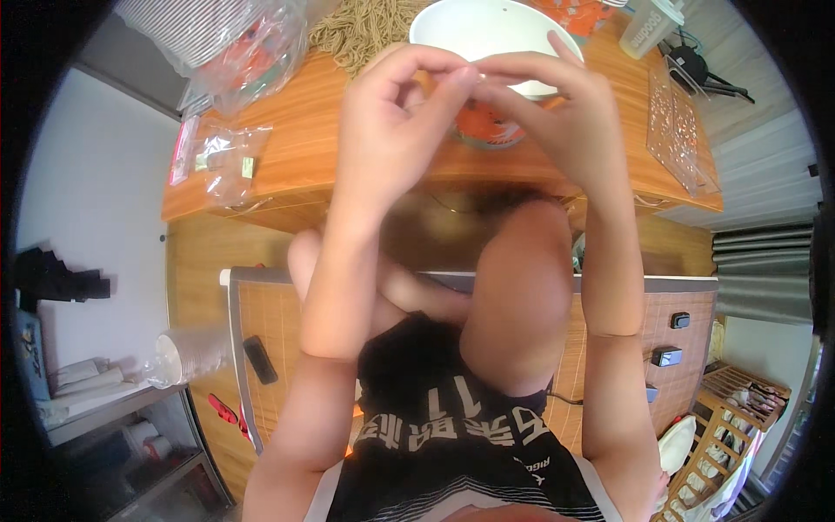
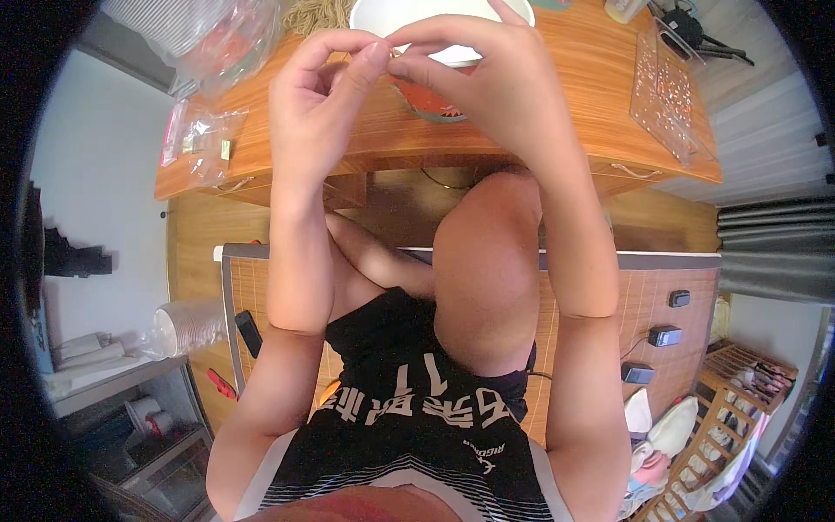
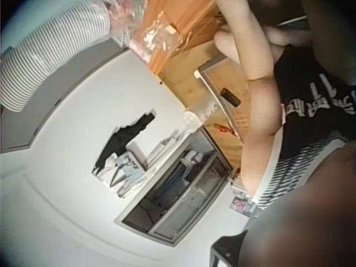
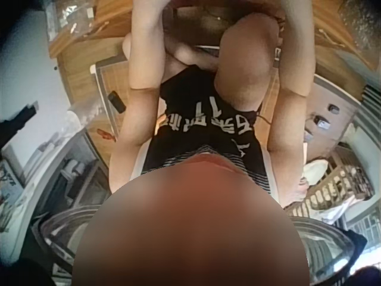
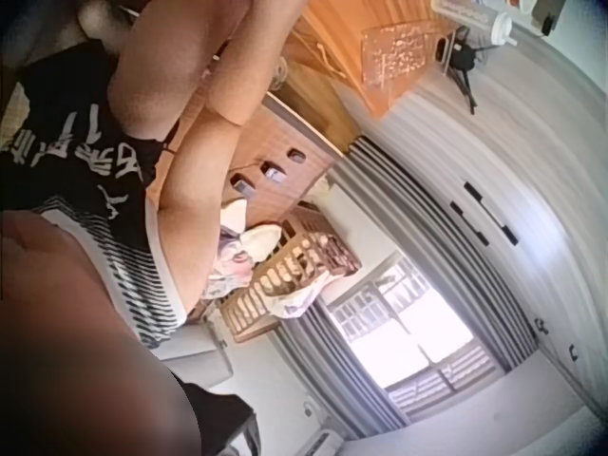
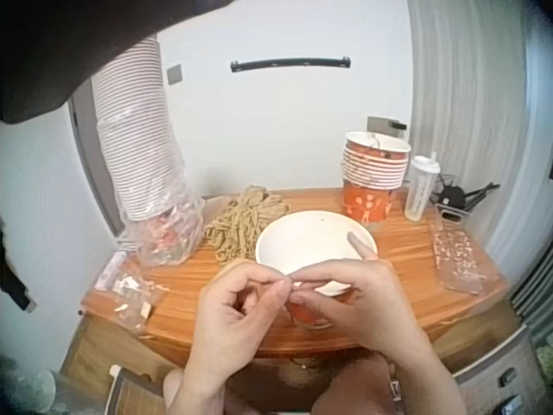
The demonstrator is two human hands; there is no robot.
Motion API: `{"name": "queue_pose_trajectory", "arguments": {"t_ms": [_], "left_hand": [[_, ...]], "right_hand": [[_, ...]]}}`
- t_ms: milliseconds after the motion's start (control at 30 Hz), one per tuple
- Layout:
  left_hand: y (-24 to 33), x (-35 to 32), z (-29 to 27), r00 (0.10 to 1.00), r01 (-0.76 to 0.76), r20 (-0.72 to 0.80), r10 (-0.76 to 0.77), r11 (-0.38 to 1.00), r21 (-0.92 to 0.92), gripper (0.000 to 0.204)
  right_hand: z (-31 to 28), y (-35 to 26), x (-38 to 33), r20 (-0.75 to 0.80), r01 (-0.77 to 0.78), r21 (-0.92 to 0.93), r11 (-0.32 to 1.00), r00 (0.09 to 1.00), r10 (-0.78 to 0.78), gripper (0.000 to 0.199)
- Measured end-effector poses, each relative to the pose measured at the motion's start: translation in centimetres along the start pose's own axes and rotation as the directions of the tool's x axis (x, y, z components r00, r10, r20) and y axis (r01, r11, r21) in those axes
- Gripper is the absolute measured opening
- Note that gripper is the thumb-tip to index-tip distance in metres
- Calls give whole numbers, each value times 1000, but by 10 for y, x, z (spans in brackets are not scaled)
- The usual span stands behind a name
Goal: Preparing paper bowls by placing rubber bands around their rims.
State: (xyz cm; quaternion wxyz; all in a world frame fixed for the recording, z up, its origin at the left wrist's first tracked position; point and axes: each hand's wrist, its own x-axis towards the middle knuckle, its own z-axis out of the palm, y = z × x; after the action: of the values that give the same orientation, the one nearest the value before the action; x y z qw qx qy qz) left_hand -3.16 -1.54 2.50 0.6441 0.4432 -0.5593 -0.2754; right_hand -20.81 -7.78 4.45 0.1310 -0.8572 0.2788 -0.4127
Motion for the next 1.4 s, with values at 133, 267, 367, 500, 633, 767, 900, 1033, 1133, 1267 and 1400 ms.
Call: {"name": "queue_pose_trajectory", "arguments": {"t_ms": [133,267,367,500,633,767,900,1033,1133,1267,1400], "left_hand": [[6,5,-3,999,-43,8,42,986,162,8],[18,9,-13,957,-290,131,259,826,483,17],[12,19,-31,865,-492,390,317,694,526,24],[32,28,-34,894,-402,414,170,712,576,26],[60,27,-24,914,-391,320,251,757,524,11],[62,24,-24,958,-263,229,170,840,474,7],[40,28,-29,966,-192,242,89,873,448,7],[40,30,-20,953,-76,302,20,981,178,7],[-4,56,-25,831,-377,408,378,922,-85,9],[-13,64,-20,586,-548,465,664,747,-377,9],[22,48,-15,876,-16,482,12,1000,5,8]], "right_hand": [[1,8,0,-23,14,53,999,1000,-13,15],[6,4,0,19,-261,377,889,961,274,15],[5,7,1,10,-225,363,904,971,238,14],[2,17,2,63,-94,136,986,994,86,11],[4,18,-2,65,-117,151,982,992,109,10],[8,13,-2,16,-5,115,993,1000,3,8],[3,-2,1,9,99,-64,993,995,-99,8],[12,5,-2,-145,305,-159,939,933,-328,13],[25,10,-5,-230,341,-111,934,905,-358,15],[27,16,-8,-260,348,-48,936,901,-348,13],[26,28,-12,-258,368,-25,929,896,-362,9]]}}
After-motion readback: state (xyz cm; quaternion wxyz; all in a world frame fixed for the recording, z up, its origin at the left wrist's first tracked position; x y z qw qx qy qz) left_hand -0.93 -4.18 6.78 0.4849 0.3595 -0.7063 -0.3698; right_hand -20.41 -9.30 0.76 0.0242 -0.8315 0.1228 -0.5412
